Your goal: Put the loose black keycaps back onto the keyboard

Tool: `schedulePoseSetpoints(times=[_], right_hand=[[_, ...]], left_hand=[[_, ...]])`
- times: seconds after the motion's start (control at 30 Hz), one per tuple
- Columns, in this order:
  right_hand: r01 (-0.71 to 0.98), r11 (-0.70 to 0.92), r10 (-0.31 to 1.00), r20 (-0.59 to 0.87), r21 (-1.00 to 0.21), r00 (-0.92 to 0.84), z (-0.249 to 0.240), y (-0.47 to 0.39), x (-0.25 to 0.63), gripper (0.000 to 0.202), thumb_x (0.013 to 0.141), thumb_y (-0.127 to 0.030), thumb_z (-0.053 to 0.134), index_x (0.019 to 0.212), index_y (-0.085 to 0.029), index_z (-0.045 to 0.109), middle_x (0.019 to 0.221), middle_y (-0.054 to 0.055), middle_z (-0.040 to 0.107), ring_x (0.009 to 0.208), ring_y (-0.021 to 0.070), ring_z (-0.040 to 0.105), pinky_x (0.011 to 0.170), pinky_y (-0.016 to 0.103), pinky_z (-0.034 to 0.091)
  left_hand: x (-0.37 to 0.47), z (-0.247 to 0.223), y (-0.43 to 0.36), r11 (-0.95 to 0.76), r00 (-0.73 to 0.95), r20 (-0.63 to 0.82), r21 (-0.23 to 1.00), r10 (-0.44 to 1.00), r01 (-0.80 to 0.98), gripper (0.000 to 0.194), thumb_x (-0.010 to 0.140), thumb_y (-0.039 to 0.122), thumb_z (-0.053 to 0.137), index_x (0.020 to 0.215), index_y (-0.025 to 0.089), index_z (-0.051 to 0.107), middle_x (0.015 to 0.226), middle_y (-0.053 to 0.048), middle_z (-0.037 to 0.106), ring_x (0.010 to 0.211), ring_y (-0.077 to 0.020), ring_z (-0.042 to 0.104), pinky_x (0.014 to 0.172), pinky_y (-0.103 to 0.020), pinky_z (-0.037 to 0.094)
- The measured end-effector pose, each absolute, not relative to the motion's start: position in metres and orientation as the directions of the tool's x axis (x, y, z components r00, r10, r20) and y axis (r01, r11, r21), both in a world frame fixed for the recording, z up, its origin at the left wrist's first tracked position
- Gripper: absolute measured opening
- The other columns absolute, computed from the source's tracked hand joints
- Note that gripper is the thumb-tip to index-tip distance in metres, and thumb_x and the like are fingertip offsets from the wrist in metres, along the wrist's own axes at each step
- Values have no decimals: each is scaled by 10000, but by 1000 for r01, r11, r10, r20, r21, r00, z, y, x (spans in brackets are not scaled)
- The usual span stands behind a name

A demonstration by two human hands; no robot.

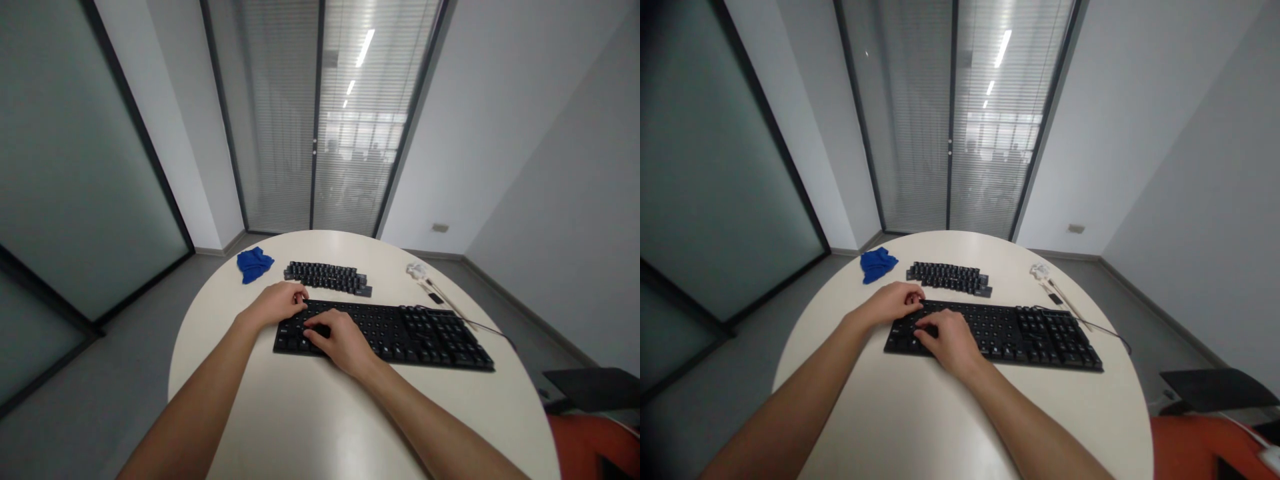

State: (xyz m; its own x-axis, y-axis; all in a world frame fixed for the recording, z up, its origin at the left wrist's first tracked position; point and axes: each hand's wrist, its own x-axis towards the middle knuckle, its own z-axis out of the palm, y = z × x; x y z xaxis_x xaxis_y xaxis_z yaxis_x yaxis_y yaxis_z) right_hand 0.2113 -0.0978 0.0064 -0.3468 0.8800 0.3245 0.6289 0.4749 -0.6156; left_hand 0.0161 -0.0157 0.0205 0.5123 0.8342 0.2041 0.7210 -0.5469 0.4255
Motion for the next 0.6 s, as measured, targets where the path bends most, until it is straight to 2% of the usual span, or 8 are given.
schedulePoseSetpoints(times=[0.23, 0.6], right_hand=[[655, 492, 870, 327, -573, -368, 8, -99, 209, 133, 845, -227, 723, 961, -262, 779, 969, 7, 775, 918, 224, 674, 844, 361, 493], [700, 492, 870, 319, -519, -375, 10, -99, 207, 127, 800, -203, 740, 914, -247, 774, 932, 14, 761, 884, 214, 661, 823, 346, 477]], left_hand=[[14, 17, -13, -537, 540, 145, 474, 829, 697, 164, 786, 243, 661, 935, 243, 729, 799, 5, 732, 706, -174, 653, 607, -237, 416], [15, 15, -13, -534, 538, 155, 508, 829, 676, 169, 778, 242, 659, 929, 242, 732, 794, 6, 727, 696, -168, 645, 589, -230, 414]])
